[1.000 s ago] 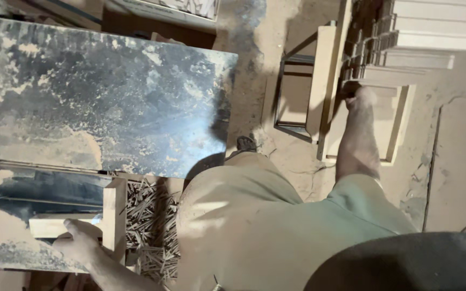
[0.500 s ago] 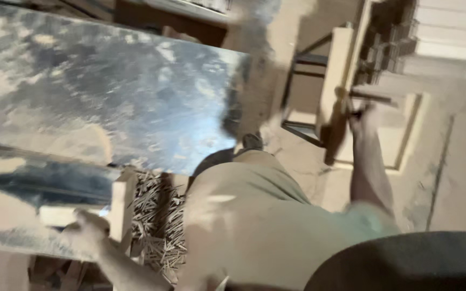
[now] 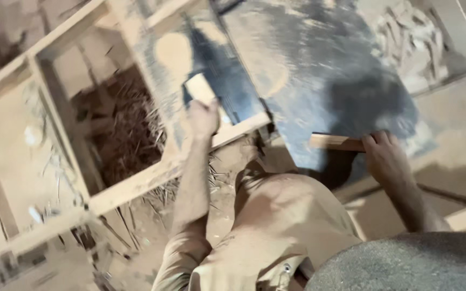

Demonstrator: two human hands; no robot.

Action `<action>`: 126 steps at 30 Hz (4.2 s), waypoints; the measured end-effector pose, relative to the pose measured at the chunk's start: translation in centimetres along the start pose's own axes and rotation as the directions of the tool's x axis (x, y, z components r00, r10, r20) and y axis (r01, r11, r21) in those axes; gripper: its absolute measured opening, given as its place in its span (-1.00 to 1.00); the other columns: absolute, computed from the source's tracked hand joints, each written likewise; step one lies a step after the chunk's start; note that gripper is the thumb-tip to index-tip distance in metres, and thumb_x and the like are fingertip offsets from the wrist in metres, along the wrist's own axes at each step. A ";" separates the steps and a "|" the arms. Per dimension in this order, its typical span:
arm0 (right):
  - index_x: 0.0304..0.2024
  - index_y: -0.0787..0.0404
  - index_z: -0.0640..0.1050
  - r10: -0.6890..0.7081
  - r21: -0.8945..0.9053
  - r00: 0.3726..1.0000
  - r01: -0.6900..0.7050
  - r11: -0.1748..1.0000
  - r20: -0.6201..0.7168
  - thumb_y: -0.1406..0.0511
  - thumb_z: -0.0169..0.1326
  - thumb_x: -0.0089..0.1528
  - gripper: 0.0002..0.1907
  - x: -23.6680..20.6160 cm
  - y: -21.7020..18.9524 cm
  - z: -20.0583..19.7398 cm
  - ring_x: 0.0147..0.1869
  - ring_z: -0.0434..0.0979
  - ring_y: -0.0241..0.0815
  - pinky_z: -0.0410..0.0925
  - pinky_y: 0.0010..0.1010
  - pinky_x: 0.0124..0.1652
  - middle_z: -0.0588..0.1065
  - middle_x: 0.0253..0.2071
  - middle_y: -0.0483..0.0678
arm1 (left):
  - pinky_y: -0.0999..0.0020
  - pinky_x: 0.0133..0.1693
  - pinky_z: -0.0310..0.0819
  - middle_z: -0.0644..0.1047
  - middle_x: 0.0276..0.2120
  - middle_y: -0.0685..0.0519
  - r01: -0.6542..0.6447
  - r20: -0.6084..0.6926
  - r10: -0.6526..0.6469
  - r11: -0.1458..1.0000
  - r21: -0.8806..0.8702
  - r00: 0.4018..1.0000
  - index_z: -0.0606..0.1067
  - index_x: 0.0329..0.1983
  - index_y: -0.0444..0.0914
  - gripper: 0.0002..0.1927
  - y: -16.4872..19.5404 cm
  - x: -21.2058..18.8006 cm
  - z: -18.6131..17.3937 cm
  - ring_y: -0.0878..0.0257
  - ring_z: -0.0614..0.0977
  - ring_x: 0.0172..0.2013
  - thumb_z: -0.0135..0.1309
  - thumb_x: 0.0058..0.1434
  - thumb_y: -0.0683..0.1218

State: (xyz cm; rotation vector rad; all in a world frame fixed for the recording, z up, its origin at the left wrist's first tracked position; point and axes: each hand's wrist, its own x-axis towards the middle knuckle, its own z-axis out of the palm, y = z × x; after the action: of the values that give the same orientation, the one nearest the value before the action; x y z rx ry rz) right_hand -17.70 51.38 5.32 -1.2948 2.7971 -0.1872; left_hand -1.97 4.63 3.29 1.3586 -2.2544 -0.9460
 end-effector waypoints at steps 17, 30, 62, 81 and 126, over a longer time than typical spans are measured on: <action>0.26 0.23 0.45 0.241 0.282 0.965 -0.261 0.923 0.105 0.27 0.02 0.30 -0.54 8.2 -5.5 1.2 -0.06 0.51 0.50 0.39 0.16 -0.06 0.50 -0.11 0.44 | -0.11 -0.09 0.49 0.51 -0.14 -0.35 -0.018 -0.008 0.019 0.997 0.069 1.000 0.29 -0.08 -0.40 -0.36 -1.8 0.6 2.2 -0.29 0.60 -0.14 0.13 0.26 0.27; 0.40 0.28 0.16 0.255 0.580 0.760 0.189 0.793 -0.597 0.52 0.02 0.34 -0.39 6.9 -6.9 3.1 0.14 0.36 0.07 0.34 -0.15 0.17 0.33 0.09 0.17 | -0.12 -0.11 0.50 0.51 -0.15 -0.36 -0.023 -0.050 0.027 0.997 0.079 0.998 0.32 -0.07 -0.41 -0.36 -2.2 0.9 3.3 -0.31 0.60 -0.17 0.16 0.25 0.26; 0.08 0.28 0.59 -0.090 0.664 0.966 -0.096 0.742 0.241 0.32 0.04 0.32 -0.69 26.8 -25.5 2.8 0.03 0.59 0.22 0.40 -0.16 0.04 0.58 -0.05 0.27 | -0.08 0.13 0.35 0.45 0.05 -0.32 -0.355 -0.176 0.333 0.929 -0.107 0.926 0.37 0.16 -0.45 -0.41 -1.8 2.8 -2.4 -0.26 0.47 0.07 0.22 0.23 0.02; -0.05 0.27 0.64 0.032 0.477 0.933 -0.213 0.853 0.360 0.30 0.14 0.18 -0.70 25.7 -24.7 3.6 -0.06 0.63 0.25 0.47 -0.06 -0.03 0.61 -0.15 0.27 | 0.03 0.12 0.30 0.60 -0.06 0.03 -0.451 -0.233 0.416 0.884 -0.122 0.879 0.57 -0.02 -0.17 -0.70 -0.9 6.8 1.6 0.02 0.53 0.01 0.23 0.16 -0.10; -0.32 0.30 0.63 -0.275 0.242 0.954 0.296 0.924 -0.117 0.32 0.21 0.28 -0.86 33.9 -25.4 1.6 -0.20 0.57 0.10 0.40 -0.10 -0.21 0.58 -0.28 0.17 | -0.03 -0.01 0.50 0.42 0.06 -0.28 0.203 -0.063 -0.204 0.979 -0.021 0.977 0.26 0.10 -0.38 -0.21 1.8 14.3 0.5 -0.20 0.57 0.02 0.23 0.02 0.23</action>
State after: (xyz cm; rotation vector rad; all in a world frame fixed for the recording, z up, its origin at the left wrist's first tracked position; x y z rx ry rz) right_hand -20.29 9.14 7.15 -1.6492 2.5193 -0.6070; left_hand -10.37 -7.15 3.55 1.6139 -2.0867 -0.9655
